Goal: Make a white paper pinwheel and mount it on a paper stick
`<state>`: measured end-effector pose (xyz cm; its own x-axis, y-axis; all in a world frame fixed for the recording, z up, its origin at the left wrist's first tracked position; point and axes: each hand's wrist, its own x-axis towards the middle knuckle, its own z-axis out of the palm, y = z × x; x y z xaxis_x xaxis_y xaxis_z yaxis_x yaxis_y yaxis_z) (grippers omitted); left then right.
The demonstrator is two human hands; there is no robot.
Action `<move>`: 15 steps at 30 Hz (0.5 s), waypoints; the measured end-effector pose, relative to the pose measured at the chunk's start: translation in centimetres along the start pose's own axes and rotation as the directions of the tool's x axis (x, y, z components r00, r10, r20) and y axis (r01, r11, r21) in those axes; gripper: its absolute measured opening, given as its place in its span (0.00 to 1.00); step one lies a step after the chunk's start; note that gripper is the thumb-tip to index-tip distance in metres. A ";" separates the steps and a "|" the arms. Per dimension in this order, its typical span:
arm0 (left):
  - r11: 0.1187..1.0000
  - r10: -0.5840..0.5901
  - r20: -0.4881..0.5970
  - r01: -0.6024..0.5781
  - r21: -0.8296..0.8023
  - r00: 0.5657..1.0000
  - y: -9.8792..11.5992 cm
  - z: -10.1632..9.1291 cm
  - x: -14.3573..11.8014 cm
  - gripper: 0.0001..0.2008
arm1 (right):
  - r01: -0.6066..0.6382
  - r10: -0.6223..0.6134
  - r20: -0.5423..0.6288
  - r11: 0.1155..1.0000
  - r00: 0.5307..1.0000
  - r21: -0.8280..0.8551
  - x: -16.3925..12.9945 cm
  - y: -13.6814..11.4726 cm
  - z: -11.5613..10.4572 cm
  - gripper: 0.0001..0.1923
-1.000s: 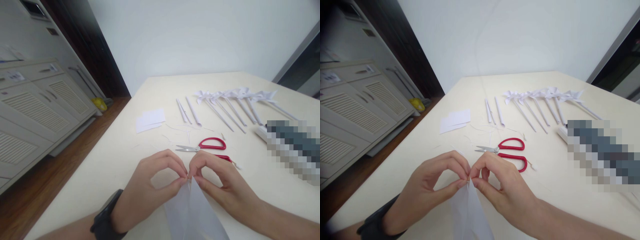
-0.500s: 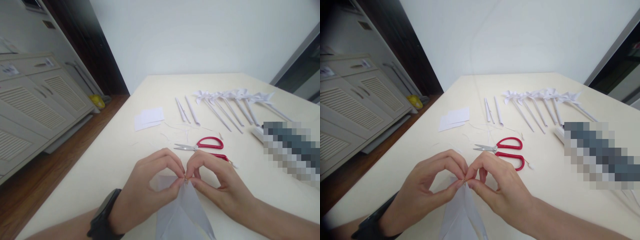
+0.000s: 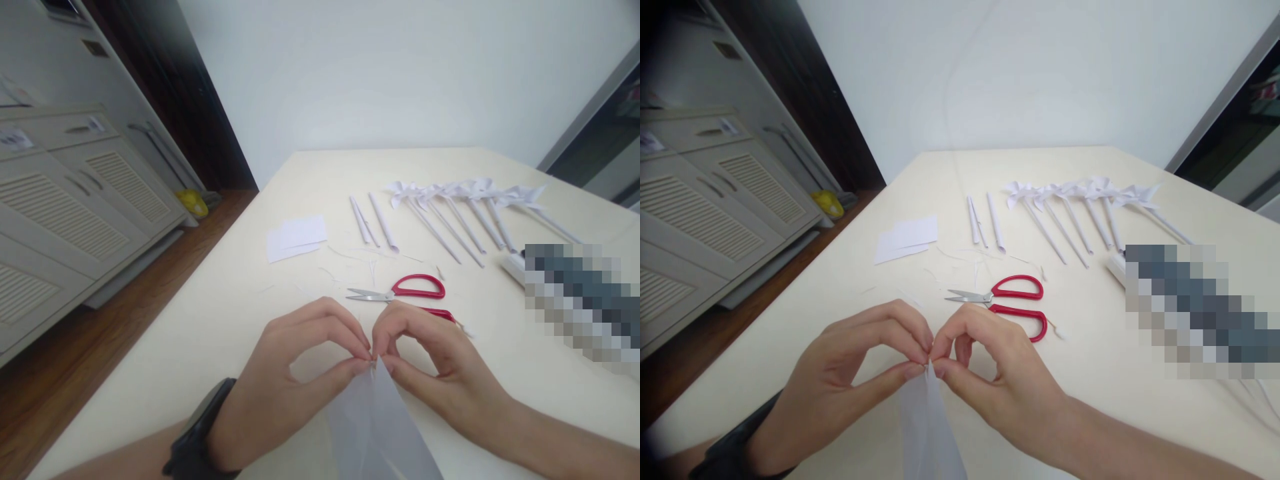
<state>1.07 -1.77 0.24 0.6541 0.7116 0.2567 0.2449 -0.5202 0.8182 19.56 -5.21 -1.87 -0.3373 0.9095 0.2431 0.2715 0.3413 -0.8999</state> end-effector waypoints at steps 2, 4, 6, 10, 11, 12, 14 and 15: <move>1.000 -0.002 0.014 0.003 -0.012 1.000 0.0 -0.1 0.0 0.05 | 0.000 0.000 0.007 1.000 1.000 0.008 0.0 0.0 0.0 0.04; 1.000 0.001 0.014 0.000 -0.018 1.000 0.0 0.0 0.0 0.06 | 0.009 -0.009 0.013 1.000 1.000 0.010 0.0 0.0 0.0 0.04; 1.000 0.004 0.009 -0.004 -0.013 1.000 0.1 0.0 0.0 0.06 | 0.023 -0.023 0.010 1.000 1.000 0.007 0.0 0.0 0.0 0.03; 1.000 0.011 -0.001 -0.011 0.017 1.000 0.3 0.2 0.0 0.07 | 0.034 -0.034 0.000 0.999 0.999 -0.006 0.0 0.0 0.0 0.03; 1.000 0.014 -0.001 -0.014 0.027 1.000 0.4 0.2 -0.1 0.07 | 0.035 -0.035 -0.001 0.999 0.999 -0.003 0.0 0.0 0.0 0.03; 0.999 0.020 -0.009 -0.020 0.036 1.000 0.4 0.2 -0.1 0.07 | 0.035 -0.035 0.000 0.999 0.999 0.003 0.0 0.1 0.0 0.03; 0.998 0.034 -0.022 -0.032 0.052 0.999 0.5 0.3 -0.2 0.07 | 0.038 -0.038 -0.001 0.999 0.999 0.021 0.0 0.1 0.0 0.02; 0.998 0.039 -0.028 -0.037 0.058 0.999 0.4 0.3 -0.2 0.07 | 0.039 -0.039 -0.001 0.999 0.999 0.028 0.1 0.1 0.0 0.01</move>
<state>1.27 -2.28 0.40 0.6430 0.7037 0.3024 0.2619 -0.5730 0.7766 19.59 -5.12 -1.92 -0.3464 0.8957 0.2787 0.2326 0.3699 -0.8995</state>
